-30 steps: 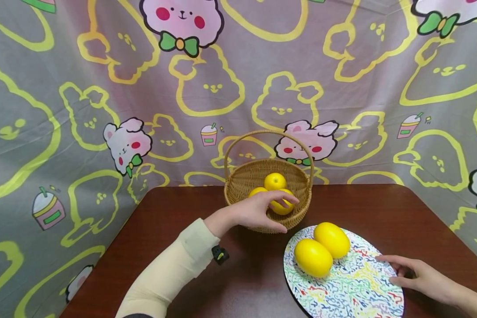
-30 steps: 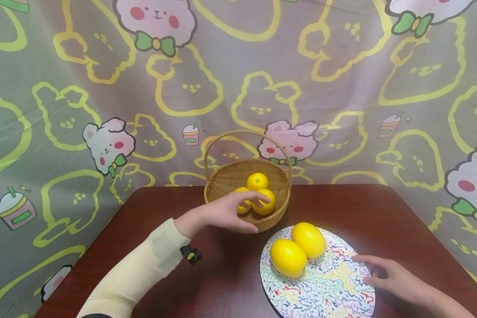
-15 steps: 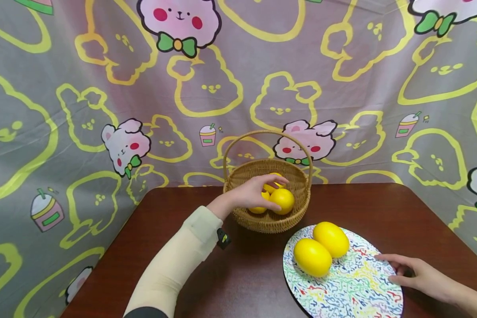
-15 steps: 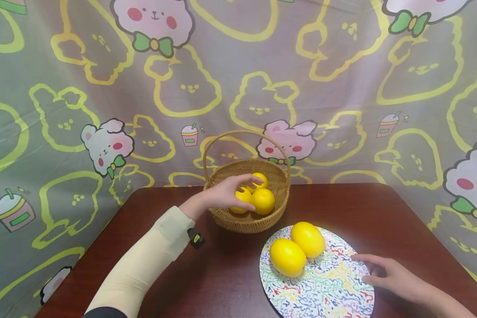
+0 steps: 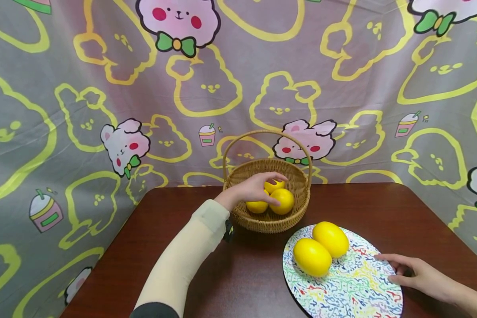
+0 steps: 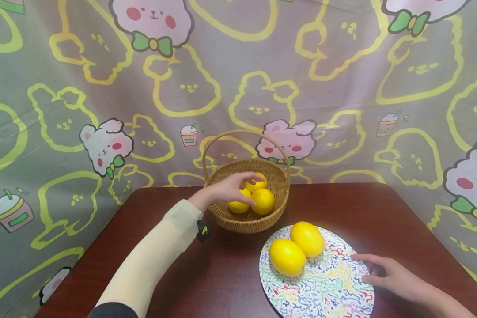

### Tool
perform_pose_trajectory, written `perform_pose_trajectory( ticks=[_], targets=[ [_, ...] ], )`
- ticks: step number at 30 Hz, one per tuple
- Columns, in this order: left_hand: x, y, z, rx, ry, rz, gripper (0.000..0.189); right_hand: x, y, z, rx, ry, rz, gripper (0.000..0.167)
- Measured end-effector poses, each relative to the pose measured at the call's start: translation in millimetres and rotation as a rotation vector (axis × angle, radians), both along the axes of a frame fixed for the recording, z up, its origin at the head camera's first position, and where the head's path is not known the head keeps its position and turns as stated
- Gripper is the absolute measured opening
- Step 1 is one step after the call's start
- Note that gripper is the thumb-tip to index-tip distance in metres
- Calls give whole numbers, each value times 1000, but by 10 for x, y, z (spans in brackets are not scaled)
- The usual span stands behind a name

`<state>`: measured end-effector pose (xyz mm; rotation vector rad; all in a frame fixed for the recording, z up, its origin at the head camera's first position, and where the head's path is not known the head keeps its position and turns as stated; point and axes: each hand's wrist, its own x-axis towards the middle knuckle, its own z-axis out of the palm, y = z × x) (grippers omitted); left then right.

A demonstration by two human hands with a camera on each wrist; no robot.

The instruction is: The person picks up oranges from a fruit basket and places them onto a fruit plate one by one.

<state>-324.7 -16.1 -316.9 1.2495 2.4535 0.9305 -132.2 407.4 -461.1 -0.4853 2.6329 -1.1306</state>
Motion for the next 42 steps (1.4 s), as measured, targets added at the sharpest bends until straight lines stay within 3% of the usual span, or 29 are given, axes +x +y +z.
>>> perform_pose_trajectory(
  ticks=[11,24,42],
  targets=[
    [-164,70,-209,-36,-46,30,66,9,6,-6,-5,3,-3,50],
    [-224,121,-408,-105,-10,93,74,4,2,5,-16,24,14,47],
    [-260,250,-384,-247,23,98,76,9,4,-2,2,3,-5,50]
  ],
)
